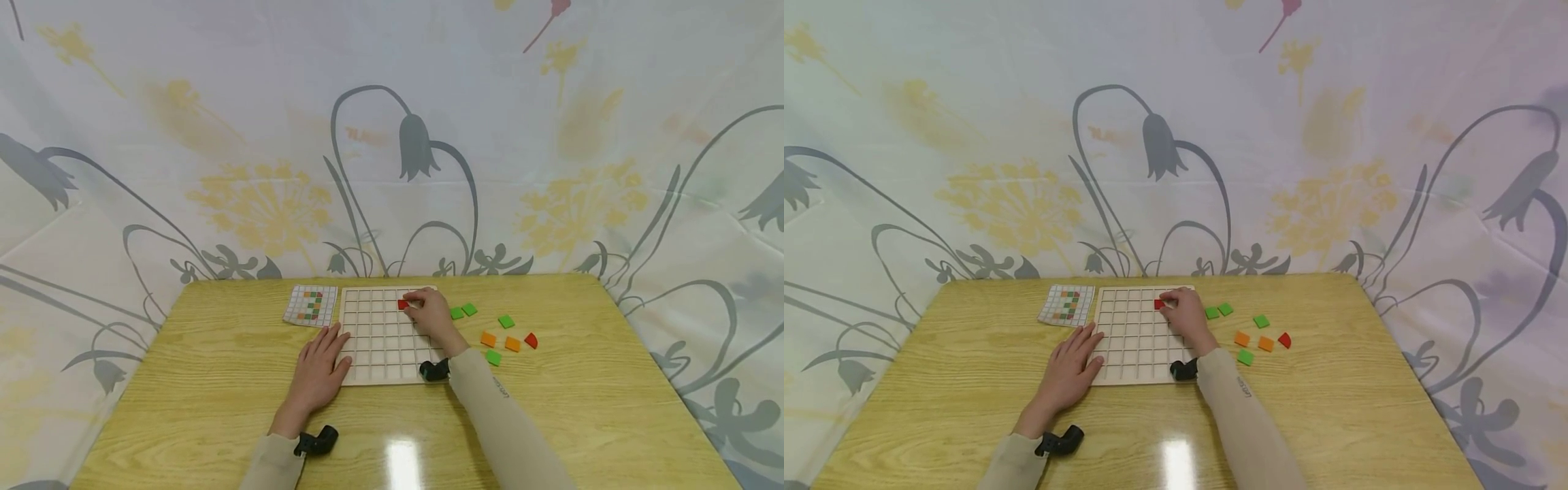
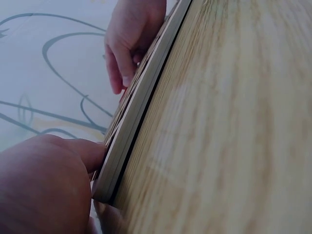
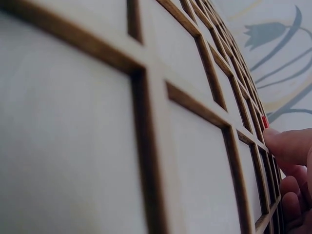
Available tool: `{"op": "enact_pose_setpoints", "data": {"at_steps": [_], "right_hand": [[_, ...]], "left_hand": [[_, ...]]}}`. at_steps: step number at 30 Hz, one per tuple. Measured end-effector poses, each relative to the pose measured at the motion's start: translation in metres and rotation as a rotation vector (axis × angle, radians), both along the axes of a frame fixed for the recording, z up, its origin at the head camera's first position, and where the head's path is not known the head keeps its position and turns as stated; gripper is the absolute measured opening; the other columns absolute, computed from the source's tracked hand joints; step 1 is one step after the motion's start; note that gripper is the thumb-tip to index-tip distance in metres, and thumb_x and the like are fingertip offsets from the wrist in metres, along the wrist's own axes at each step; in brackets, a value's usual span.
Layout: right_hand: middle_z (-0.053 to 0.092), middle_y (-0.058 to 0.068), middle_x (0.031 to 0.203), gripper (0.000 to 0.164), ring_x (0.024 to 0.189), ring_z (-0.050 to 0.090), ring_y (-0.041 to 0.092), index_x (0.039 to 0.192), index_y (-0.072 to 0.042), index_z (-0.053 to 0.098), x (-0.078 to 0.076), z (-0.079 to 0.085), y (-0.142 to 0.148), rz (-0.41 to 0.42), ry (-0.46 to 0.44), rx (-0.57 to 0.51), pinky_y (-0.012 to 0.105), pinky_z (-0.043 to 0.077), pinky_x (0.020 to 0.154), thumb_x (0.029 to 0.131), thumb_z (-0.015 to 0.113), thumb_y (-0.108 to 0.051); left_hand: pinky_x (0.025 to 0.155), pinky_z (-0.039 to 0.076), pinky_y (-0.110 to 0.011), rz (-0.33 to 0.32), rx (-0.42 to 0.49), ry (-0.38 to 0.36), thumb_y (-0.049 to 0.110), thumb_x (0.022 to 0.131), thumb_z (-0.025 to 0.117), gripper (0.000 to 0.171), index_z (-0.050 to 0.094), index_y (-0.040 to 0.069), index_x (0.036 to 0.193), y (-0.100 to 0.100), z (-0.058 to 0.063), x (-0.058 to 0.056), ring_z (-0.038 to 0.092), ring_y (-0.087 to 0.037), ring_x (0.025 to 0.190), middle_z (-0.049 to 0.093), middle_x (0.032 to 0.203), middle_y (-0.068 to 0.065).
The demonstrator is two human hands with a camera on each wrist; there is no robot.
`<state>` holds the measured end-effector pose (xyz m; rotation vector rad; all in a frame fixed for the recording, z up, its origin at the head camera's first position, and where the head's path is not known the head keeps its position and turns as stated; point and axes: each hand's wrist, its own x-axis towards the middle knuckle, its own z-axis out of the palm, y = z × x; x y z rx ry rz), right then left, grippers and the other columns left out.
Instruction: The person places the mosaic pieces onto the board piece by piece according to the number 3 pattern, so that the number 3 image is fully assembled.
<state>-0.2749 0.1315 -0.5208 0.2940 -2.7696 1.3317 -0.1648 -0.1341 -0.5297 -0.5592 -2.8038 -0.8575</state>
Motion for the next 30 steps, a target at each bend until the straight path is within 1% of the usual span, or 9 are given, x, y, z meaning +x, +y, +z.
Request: {"op": "enact_pose_setpoints", "data": {"at_steps": [4, 8, 11, 16, 21, 24, 30], "right_hand": [[0.063, 0.011, 0.108, 0.025, 0.1, 0.06, 0.031, 0.114, -0.004, 0.074, -0.001, 0.0, 0.0, 0.011, -0.001, 0.011, 0.045, 0.051, 0.088, 0.089, 0.074, -0.007], [0.062, 0.011, 0.113, 0.028, 0.104, 0.06, 0.03, 0.118, -0.004, 0.072, -0.001, 0.002, 0.001, 0.031, -0.046, -0.022, 0.043, 0.051, 0.09, 0.09, 0.073, -0.005], [0.062, 0.013, 0.117, 0.032, 0.105, 0.06, 0.03, 0.123, -0.002, 0.069, 0.0, 0.005, 0.004, 0.034, -0.077, -0.08, 0.042, 0.052, 0.089, 0.091, 0.07, -0.001], [0.066, 0.013, 0.114, 0.032, 0.1, 0.061, 0.028, 0.124, -0.002, 0.068, 0.0, 0.01, 0.014, 0.011, -0.073, -0.175, 0.04, 0.054, 0.083, 0.093, 0.065, 0.002], [0.064, 0.017, 0.118, 0.032, 0.102, 0.06, 0.03, 0.126, 0.001, 0.067, 0.003, 0.015, 0.028, -0.015, -0.072, -0.257, 0.037, 0.054, 0.084, 0.095, 0.06, 0.004], [0.064, 0.02, 0.118, 0.031, 0.102, 0.06, 0.033, 0.124, 0.005, 0.067, 0.004, 0.017, 0.038, -0.049, -0.048, -0.267, 0.039, 0.054, 0.085, 0.094, 0.06, 0.005], [0.065, 0.021, 0.118, 0.029, 0.104, 0.062, 0.034, 0.123, 0.004, 0.067, 0.005, 0.018, 0.065, -0.107, 0.002, -0.201, 0.044, 0.055, 0.085, 0.095, 0.06, 0.001]], "left_hand": [[0.111, 0.02, -0.065, -0.003, 0.007, 0.004, 0.024, 0.102, 0.055, 0.047, 0.051, 0.005, 0.145, -0.001, 0.0, 0.001, 0.026, -0.04, 0.145, 0.036, 0.157, -0.016], [0.111, 0.02, -0.064, -0.011, 0.003, -0.007, 0.025, 0.102, 0.055, 0.048, 0.05, 0.005, 0.146, -0.003, -0.001, 0.001, 0.025, -0.04, 0.146, 0.035, 0.157, -0.016], [0.113, 0.019, -0.063, -0.016, -0.006, -0.025, 0.026, 0.103, 0.054, 0.049, 0.049, 0.006, 0.148, -0.004, -0.003, 0.001, 0.023, -0.038, 0.147, 0.033, 0.159, -0.015], [0.114, 0.017, -0.063, -0.018, -0.012, -0.042, 0.027, 0.104, 0.053, 0.05, 0.047, 0.007, 0.149, -0.003, -0.001, -0.001, 0.022, -0.037, 0.148, 0.031, 0.16, -0.014], [0.114, 0.016, -0.064, -0.017, -0.01, -0.046, 0.026, 0.104, 0.052, 0.049, 0.047, 0.006, 0.149, -0.002, 0.001, 0.001, 0.022, -0.039, 0.147, 0.031, 0.159, -0.015], [0.114, 0.016, -0.064, -0.015, -0.01, -0.051, 0.025, 0.104, 0.053, 0.049, 0.047, 0.006, 0.149, -0.002, 0.002, 0.001, 0.021, -0.039, 0.147, 0.031, 0.159, -0.015], [0.114, 0.016, -0.063, -0.011, -0.004, -0.061, 0.025, 0.104, 0.053, 0.049, 0.047, 0.006, 0.148, -0.002, 0.003, 0.0, 0.021, -0.039, 0.147, 0.032, 0.159, -0.014]]}}
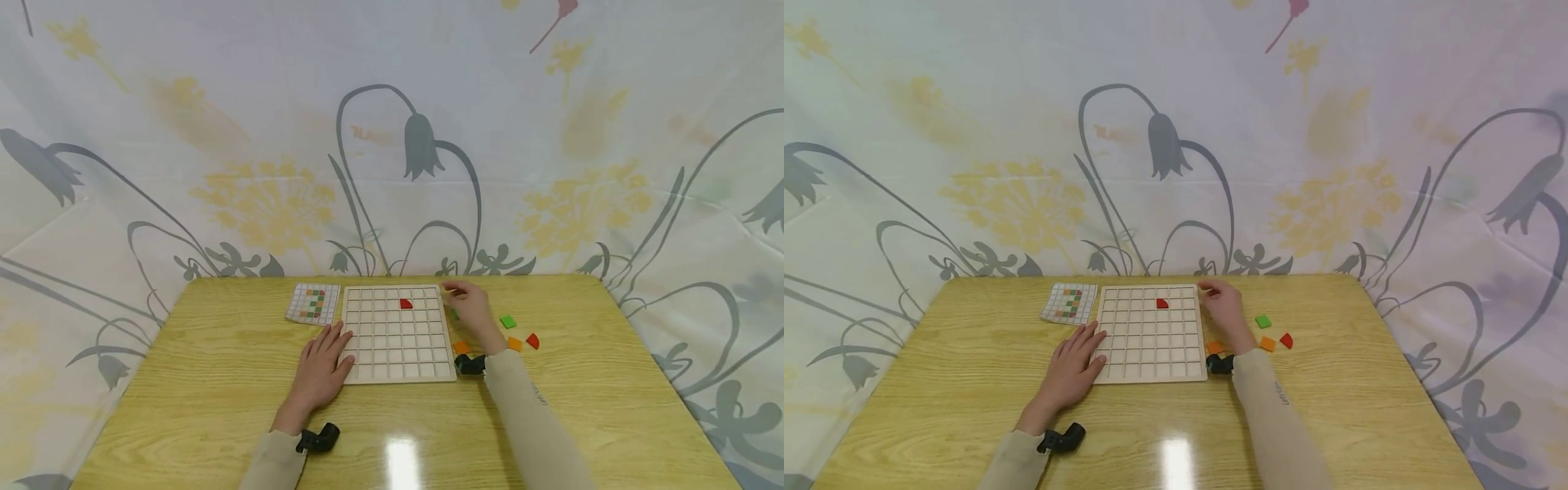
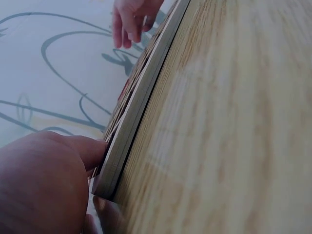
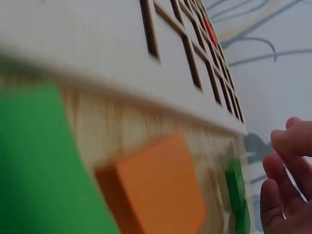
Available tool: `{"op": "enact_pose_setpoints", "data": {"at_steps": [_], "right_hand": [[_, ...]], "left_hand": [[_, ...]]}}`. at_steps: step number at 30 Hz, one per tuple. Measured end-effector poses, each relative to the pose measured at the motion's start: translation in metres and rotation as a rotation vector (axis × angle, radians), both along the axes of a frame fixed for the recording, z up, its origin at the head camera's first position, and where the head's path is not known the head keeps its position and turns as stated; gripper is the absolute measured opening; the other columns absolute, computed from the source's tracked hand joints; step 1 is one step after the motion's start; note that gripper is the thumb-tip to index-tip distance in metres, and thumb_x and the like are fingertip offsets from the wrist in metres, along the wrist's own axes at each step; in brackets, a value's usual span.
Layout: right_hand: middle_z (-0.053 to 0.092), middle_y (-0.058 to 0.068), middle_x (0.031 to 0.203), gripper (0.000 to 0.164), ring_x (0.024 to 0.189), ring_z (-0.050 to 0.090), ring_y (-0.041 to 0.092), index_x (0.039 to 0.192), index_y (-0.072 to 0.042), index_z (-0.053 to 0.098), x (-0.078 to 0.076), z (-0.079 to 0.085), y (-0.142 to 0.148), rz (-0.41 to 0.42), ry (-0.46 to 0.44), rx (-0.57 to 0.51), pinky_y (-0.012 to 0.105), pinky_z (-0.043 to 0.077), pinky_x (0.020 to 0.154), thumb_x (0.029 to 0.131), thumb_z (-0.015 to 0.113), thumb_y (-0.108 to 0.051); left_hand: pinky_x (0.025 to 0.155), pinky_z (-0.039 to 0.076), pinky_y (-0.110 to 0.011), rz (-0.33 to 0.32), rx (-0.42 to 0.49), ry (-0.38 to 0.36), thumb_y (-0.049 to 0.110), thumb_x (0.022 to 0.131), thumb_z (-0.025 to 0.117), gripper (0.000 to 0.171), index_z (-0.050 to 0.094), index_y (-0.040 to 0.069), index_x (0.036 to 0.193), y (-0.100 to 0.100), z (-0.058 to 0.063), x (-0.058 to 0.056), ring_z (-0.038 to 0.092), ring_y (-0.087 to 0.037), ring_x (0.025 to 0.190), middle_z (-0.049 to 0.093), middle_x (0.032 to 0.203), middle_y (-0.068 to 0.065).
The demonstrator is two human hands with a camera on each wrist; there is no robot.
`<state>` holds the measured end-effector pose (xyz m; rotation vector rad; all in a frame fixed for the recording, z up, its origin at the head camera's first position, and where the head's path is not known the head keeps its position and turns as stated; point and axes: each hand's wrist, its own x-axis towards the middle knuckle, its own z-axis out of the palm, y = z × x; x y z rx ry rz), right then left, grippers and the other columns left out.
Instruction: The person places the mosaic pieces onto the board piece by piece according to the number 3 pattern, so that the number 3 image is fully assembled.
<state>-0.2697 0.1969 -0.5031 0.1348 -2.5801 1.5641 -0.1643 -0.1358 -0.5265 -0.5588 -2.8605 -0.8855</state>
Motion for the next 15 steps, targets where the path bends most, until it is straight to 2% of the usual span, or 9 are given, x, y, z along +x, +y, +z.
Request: {"op": "enact_pose_setpoints", "data": {"at_steps": [3, 8, 15], "right_hand": [[0.065, 0.021, 0.118, 0.028, 0.105, 0.062, 0.035, 0.123, 0.004, 0.068, 0.001, 0.0, 0.013, -0.034, 0.006, 0.031, 0.045, 0.055, 0.085, 0.096, 0.06, -0.001], [0.064, 0.021, 0.12, 0.028, 0.108, 0.061, 0.036, 0.122, 0.001, 0.069, 0.004, 0.003, 0.03, -0.094, -0.04, 0.08, 0.045, 0.053, 0.084, 0.098, 0.06, -0.006], [0.059, 0.024, 0.13, 0.031, 0.118, 0.055, 0.038, 0.129, 0.003, 0.064, 0.01, 0.005, 0.046, -0.041, -0.114, 0.1, 0.05, 0.047, 0.096, 0.102, 0.053, -0.006]], "left_hand": [[0.114, 0.016, -0.063, 0.004, 0.008, -0.004, 0.024, 0.103, 0.053, 0.048, 0.048, 0.006, 0.148, 0.0, 0.0, -0.001, 0.022, -0.038, 0.147, 0.032, 0.159, -0.014], [0.114, 0.016, -0.063, 0.012, 0.006, -0.002, 0.025, 0.103, 0.054, 0.048, 0.049, 0.007, 0.147, 0.0, 0.0, -0.002, 0.022, -0.038, 0.147, 0.033, 0.159, -0.013], [0.114, 0.017, -0.062, 0.019, 0.007, -0.007, 0.025, 0.102, 0.055, 0.048, 0.05, 0.007, 0.147, 0.001, -0.001, -0.001, 0.023, -0.037, 0.147, 0.033, 0.159, -0.013]]}}
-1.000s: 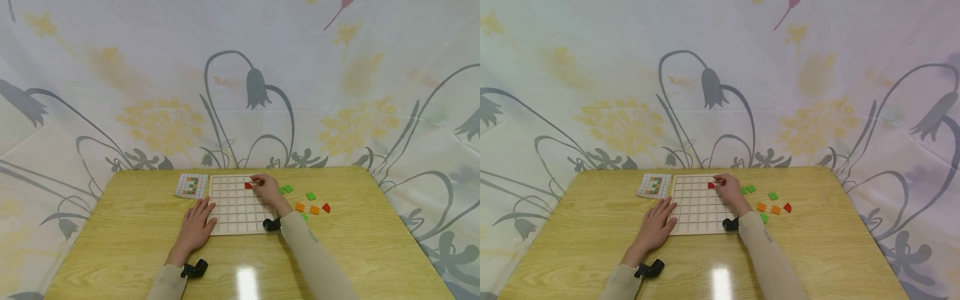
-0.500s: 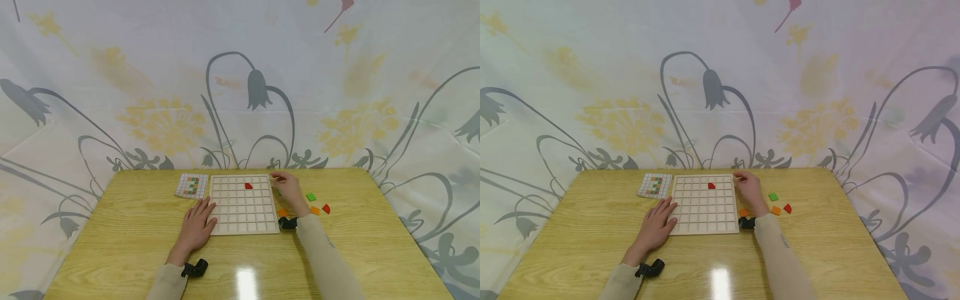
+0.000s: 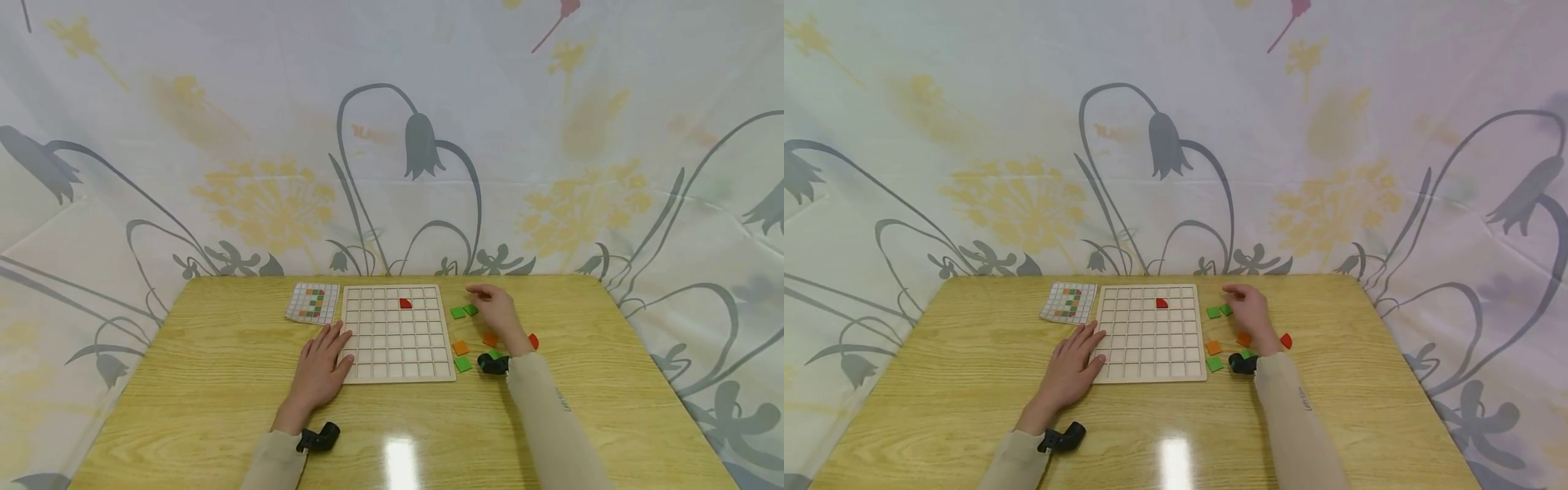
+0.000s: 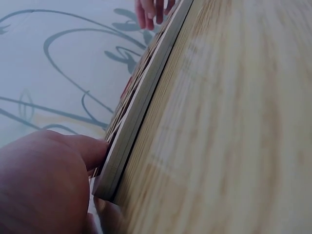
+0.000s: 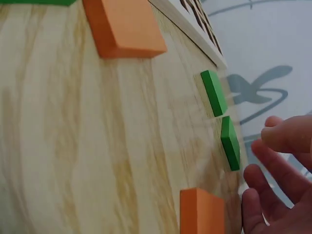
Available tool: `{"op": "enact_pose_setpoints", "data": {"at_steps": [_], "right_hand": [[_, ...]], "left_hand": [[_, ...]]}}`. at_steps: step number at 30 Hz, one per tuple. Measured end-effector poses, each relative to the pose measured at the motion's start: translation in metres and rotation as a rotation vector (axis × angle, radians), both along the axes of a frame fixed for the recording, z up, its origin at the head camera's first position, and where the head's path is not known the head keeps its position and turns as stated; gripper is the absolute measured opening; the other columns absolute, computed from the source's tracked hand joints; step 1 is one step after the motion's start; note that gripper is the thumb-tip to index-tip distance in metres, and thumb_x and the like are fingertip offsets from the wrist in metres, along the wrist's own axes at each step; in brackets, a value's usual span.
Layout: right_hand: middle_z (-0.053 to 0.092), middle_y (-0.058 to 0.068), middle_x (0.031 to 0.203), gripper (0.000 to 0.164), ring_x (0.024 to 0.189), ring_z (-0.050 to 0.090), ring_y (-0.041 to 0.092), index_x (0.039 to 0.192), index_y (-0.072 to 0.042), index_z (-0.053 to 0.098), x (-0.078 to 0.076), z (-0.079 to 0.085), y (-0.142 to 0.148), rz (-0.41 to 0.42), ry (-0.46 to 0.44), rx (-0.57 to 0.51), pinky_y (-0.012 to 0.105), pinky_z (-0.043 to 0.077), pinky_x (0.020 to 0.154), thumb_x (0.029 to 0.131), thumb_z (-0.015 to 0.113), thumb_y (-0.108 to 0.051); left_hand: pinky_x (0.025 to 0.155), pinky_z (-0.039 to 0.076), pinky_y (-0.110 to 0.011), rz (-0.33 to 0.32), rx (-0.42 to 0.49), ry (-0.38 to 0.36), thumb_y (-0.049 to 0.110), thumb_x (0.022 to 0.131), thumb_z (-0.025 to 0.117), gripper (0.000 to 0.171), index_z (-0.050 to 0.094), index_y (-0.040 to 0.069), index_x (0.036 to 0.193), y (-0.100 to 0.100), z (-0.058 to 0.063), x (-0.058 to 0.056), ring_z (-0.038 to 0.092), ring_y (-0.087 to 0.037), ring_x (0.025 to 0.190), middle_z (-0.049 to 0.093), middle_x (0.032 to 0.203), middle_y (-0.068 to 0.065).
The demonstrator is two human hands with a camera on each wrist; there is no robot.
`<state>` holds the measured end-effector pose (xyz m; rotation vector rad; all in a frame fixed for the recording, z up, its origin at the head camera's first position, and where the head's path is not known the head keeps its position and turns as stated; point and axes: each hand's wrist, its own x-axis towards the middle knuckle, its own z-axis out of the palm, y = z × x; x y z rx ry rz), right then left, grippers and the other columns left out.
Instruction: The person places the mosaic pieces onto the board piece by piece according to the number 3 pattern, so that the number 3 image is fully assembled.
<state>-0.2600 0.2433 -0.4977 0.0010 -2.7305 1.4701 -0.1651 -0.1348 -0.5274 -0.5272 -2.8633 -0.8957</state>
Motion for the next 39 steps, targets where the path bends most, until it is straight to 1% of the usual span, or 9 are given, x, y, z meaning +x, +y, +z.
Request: {"op": "enact_pose_setpoints", "data": {"at_steps": [3, 7, 11, 14, 16, 18, 24, 34, 39], "right_hand": [[0.058, 0.025, 0.133, 0.032, 0.122, 0.053, 0.039, 0.13, 0.004, 0.063, 0.001, 0.0, 0.003, 0.027, -0.027, 0.006, 0.052, 0.045, 0.099, 0.104, 0.048, -0.007], [0.055, 0.024, 0.137, 0.034, 0.122, 0.052, 0.037, 0.132, 0.003, 0.062, 0.001, -0.001, 0.005, 0.054, -0.058, 0.017, 0.045, 0.045, 0.094, 0.106, 0.043, -0.009], [0.053, 0.022, 0.14, 0.035, 0.108, 0.053, 0.037, 0.135, 0.0, 0.06, 0.003, -0.003, 0.009, 0.056, -0.094, 0.01, 0.04, 0.043, 0.081, 0.106, 0.042, -0.009], [0.054, 0.021, 0.139, 0.034, 0.111, 0.054, 0.038, 0.135, -0.001, 0.059, 0.005, -0.004, 0.012, 0.066, -0.098, 0.01, 0.044, 0.046, 0.087, 0.105, 0.045, -0.007], [0.056, 0.022, 0.137, 0.034, 0.123, 0.052, 0.037, 0.135, 0.0, 0.059, 0.006, -0.004, 0.013, 0.088, -0.085, 0.02, 0.048, 0.045, 0.097, 0.104, 0.047, -0.005], [0.057, 0.022, 0.136, 0.035, 0.127, 0.05, 0.04, 0.134, 0.001, 0.06, 0.007, -0.004, 0.013, 0.106, -0.067, 0.036, 0.053, 0.043, 0.102, 0.102, 0.049, -0.003], [0.056, 0.022, 0.137, 0.041, 0.126, 0.05, 0.04, 0.134, 0.0, 0.06, 0.008, -0.005, 0.014, 0.136, -0.059, 0.058, 0.053, 0.043, 0.101, 0.094, 0.054, 0.005], [0.06, 0.021, 0.133, 0.04, 0.12, 0.055, 0.038, 0.132, 0.001, 0.062, 0.007, -0.004, 0.016, 0.136, -0.078, 0.037, 0.049, 0.048, 0.095, 0.092, 0.064, 0.0], [0.063, 0.02, 0.124, 0.04, 0.106, 0.061, 0.034, 0.13, 0.001, 0.064, 0.007, -0.005, 0.017, 0.113, -0.073, 0.059, 0.045, 0.052, 0.089, 0.09, 0.07, -0.004]], "left_hand": [[0.114, 0.018, -0.062, 0.006, -0.002, 0.005, 0.025, 0.102, 0.055, 0.048, 0.051, 0.008, 0.146, 0.001, 0.0, 0.0, 0.024, -0.037, 0.147, 0.034, 0.159, -0.013], [0.113, 0.019, -0.062, 0.02, -0.001, 0.017, 0.025, 0.102, 0.056, 0.047, 0.053, 0.009, 0.145, 0.001, -0.001, -0.001, 0.026, -0.036, 0.147, 0.036, 0.158, -0.012], [0.113, 0.02, -0.062, 0.024, 0.002, 0.024, 0.025, 0.102, 0.056, 0.046, 0.053, 0.009, 0.144, 0.001, -0.002, -0.002, 0.026, -0.036, 0.146, 0.037, 0.157, -0.011], [0.113, 0.021, -0.063, 0.023, 0.0, 0.029, 0.025, 0.102, 0.056, 0.046, 0.053, 0.009, 0.144, 0.001, -0.002, -0.002, 0.027, -0.036, 0.146, 0.038, 0.157, -0.011], [0.113, 0.021, -0.063, 0.025, -0.001, 0.03, 0.025, 0.102, 0.057, 0.046, 0.054, 0.009, 0.144, 0.002, -0.002, -0.002, 0.027, -0.036, 0.146, 0.038, 0.157, -0.012], [0.113, 0.021, -0.063, 0.026, -0.001, 0.029, 0.025, 0.101, 0.057, 0.046, 0.054, 0.008, 0.144, 0.002, -0.002, -0.002, 0.027, -0.037, 0.146, 0.038, 0.157, -0.012], [0.113, 0.021, -0.062, 0.033, 0.001, 0.03, 0.025, 0.101, 0.057, 0.046, 0.054, 0.009, 0.144, 0.002, -0.001, -0.001, 0.027, -0.036, 0.146, 0.038, 0.157, -0.012], [0.112, 0.021, -0.063, 0.029, -0.002, 0.034, 0.025, 0.101, 0.057, 0.046, 0.054, 0.009, 0.144, 0.001, -0.001, -0.002, 0.027, -0.037, 0.146, 0.037, 0.157, -0.012], [0.113, 0.02, -0.062, 0.027, -0.005, 0.022, 0.026, 0.101, 0.056, 0.047, 0.053, 0.009, 0.145, 0.001, -0.003, -0.002, 0.026, -0.036, 0.146, 0.036, 0.158, -0.012]]}}
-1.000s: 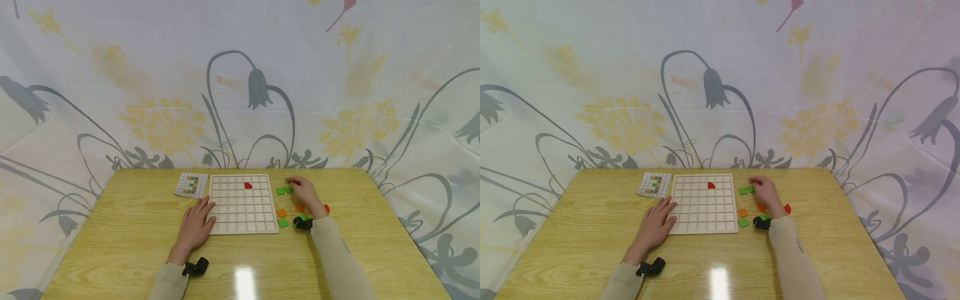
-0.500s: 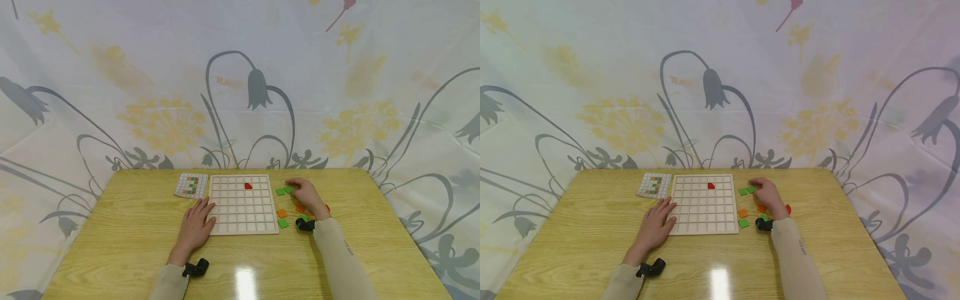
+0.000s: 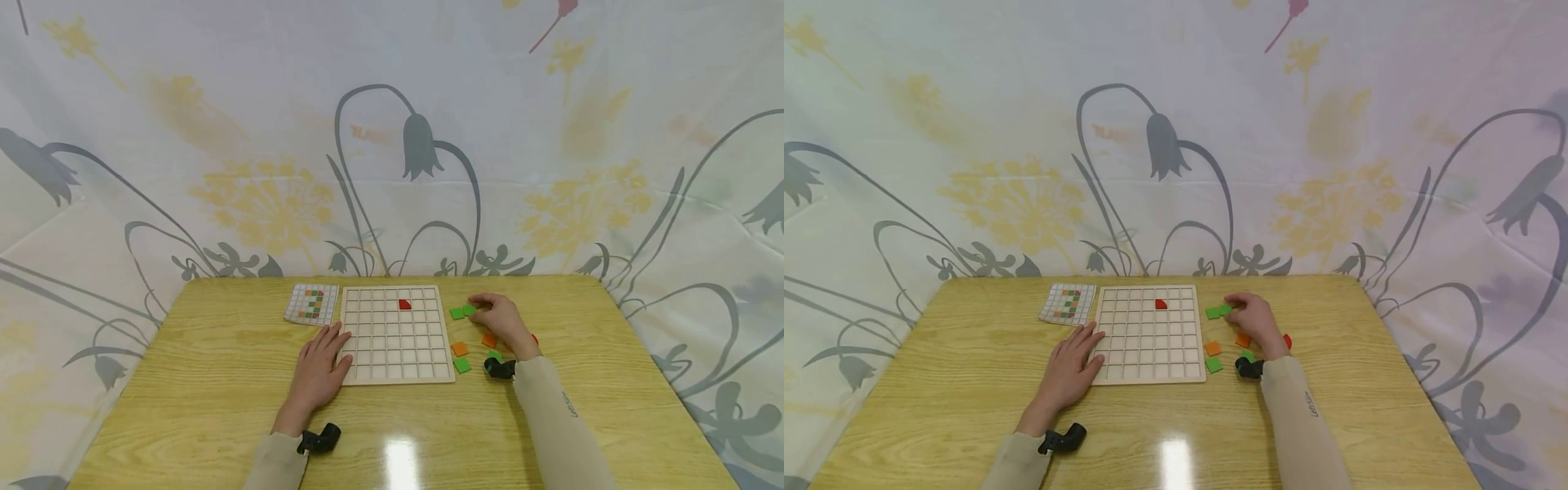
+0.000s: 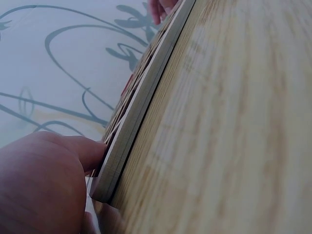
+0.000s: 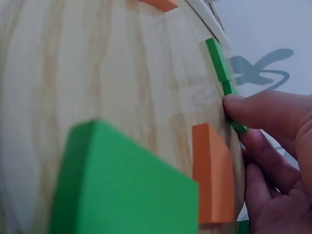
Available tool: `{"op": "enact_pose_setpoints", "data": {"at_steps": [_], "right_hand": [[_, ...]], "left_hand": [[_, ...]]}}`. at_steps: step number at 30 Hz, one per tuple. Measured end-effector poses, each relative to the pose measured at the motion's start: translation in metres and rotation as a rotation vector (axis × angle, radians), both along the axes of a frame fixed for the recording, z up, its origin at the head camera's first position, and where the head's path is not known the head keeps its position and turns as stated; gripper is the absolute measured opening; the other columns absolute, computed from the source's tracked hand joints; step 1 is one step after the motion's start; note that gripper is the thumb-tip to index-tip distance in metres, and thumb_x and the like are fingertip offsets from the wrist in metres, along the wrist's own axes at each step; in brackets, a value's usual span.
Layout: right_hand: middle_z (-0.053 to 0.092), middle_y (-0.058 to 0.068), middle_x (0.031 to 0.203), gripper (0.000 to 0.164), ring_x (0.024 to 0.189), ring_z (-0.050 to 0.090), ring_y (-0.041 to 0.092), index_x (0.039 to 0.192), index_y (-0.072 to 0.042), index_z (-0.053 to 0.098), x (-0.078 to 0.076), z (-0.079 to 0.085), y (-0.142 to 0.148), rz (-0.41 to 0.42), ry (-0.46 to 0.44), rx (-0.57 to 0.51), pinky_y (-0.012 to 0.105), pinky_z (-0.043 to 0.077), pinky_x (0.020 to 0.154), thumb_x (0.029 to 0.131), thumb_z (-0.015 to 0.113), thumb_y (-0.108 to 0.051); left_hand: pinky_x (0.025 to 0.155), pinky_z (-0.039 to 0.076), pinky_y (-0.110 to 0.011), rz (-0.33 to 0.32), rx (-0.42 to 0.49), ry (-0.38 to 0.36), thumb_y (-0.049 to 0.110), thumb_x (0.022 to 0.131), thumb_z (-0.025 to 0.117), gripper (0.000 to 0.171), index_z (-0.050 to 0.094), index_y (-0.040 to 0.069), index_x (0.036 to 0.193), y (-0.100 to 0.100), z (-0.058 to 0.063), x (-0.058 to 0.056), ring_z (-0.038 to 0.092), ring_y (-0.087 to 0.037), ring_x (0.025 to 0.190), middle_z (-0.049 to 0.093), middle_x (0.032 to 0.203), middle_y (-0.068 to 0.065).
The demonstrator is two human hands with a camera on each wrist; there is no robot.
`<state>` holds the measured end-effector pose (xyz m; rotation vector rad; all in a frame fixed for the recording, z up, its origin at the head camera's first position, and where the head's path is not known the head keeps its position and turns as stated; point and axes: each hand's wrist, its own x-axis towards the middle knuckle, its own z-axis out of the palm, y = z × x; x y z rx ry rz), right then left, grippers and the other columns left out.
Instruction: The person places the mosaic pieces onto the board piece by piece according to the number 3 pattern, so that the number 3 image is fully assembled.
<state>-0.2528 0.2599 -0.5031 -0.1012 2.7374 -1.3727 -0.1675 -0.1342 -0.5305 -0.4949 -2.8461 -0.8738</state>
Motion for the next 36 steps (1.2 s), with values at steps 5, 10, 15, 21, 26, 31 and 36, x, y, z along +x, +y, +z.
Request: {"op": "enact_pose_setpoints", "data": {"at_steps": [5, 10, 15, 21, 26, 31, 36], "right_hand": [[0.064, 0.018, 0.113, 0.039, 0.1, 0.061, 0.032, 0.126, 0.002, 0.067, -0.0005, 0.0005, -0.0032, -0.019, 0.014, 0.033, 0.044, 0.052, 0.085, 0.088, 0.073, -0.008], [0.064, 0.016, 0.11, 0.037, 0.099, 0.058, 0.031, 0.123, 0.0, 0.068, 0.0005, -0.0001, -0.0046, -0.027, 0.012, 0.06, 0.044, 0.05, 0.083, 0.089, 0.072, -0.012], [0.063, 0.016, 0.108, 0.037, 0.093, 0.055, 0.029, 0.124, 0.001, 0.068, 0.0002, 0.0008, -0.0044, -0.041, -0.012, 0.037, 0.038, 0.047, 0.077, 0.09, 0.07, -0.014], [0.062, 0.016, 0.113, 0.038, 0.094, 0.054, 0.027, 0.126, -0.001, 0.067, -0.001, 0.0004, -0.0018, -0.057, -0.035, 0.002, 0.035, 0.047, 0.075, 0.092, 0.069, -0.016], [0.061, 0.015, 0.111, 0.038, 0.092, 0.053, 0.026, 0.128, -0.001, 0.066, -0.0024, 0.0009, -0.0007, -0.064, -0.035, -0.047, 0.033, 0.046, 0.071, 0.092, 0.068, -0.016], [0.061, 0.016, 0.111, 0.039, 0.093, 0.053, 0.027, 0.129, 0.001, 0.065, -0.0032, 0.0031, 0.0001, -0.035, -0.008, -0.054, 0.032, 0.046, 0.073, 0.093, 0.067, -0.012], [0.062, 0.019, 0.115, 0.039, 0.097, 0.056, 0.029, 0.129, 0.003, 0.064, -0.0023, 0.0056, 0.0009, -0.01, 0.042, -0.019, 0.036, 0.048, 0.077, 0.093, 0.067, -0.01]], "left_hand": [[0.113, 0.02, -0.062, 0.0, 0.006, 0.007, 0.027, 0.101, 0.056, 0.047, 0.054, 0.009, 0.145, 0.0, -0.0011, 0.0008, 0.027, -0.036, 0.146, 0.036, 0.158, -0.012], [0.113, 0.02, -0.062, 0.002, 0.011, 0.0, 0.026, 0.101, 0.057, 0.047, 0.054, 0.009, 0.144, 0.0004, -0.0016, 0.0021, 0.026, -0.037, 0.146, 0.036, 0.158, -0.012], [0.114, 0.019, -0.061, 0.005, 0.014, -0.004, 0.025, 0.101, 0.057, 0.047, 0.053, 0.009, 0.145, 0.0002, 0.0, 0.0033, 0.026, -0.036, 0.146, 0.036, 0.158, -0.011], [0.112, 0.021, -0.063, -0.001, 0.024, 0.027, 0.025, 0.101, 0.057, 0.046, 0.054, 0.007, 0.144, 0.0005, 0.0012, 0.0028, 0.028, -0.038, 0.145, 0.038, 0.156, -0.013], [0.113, 0.02, -0.063, -0.005, 0.024, 0.015, 0.025, 0.102, 0.057, 0.046, 0.053, 0.009, 0.145, 0.0007, 0.0025, 0.0013, 0.027, -0.037, 0.146, 0.037, 0.157, -0.012], [0.114, 0.018, -0.061, 0.002, 0.017, -0.01, 0.026, 0.102, 0.056, 0.047, 0.052, 0.01, 0.146, 0.0005, 0.0023, 0.0011, 0.025, -0.035, 0.147, 0.035, 0.158, -0.01], [0.114, 0.019, -0.062, 0.001, 0.017, -0.012, 0.027, 0.102, 0.057, 0.047, 0.053, 0.01, 0.145, 0.0003, 0.0015, 0.0014, 0.025, -0.035, 0.147, 0.035, 0.158, -0.01]]}}
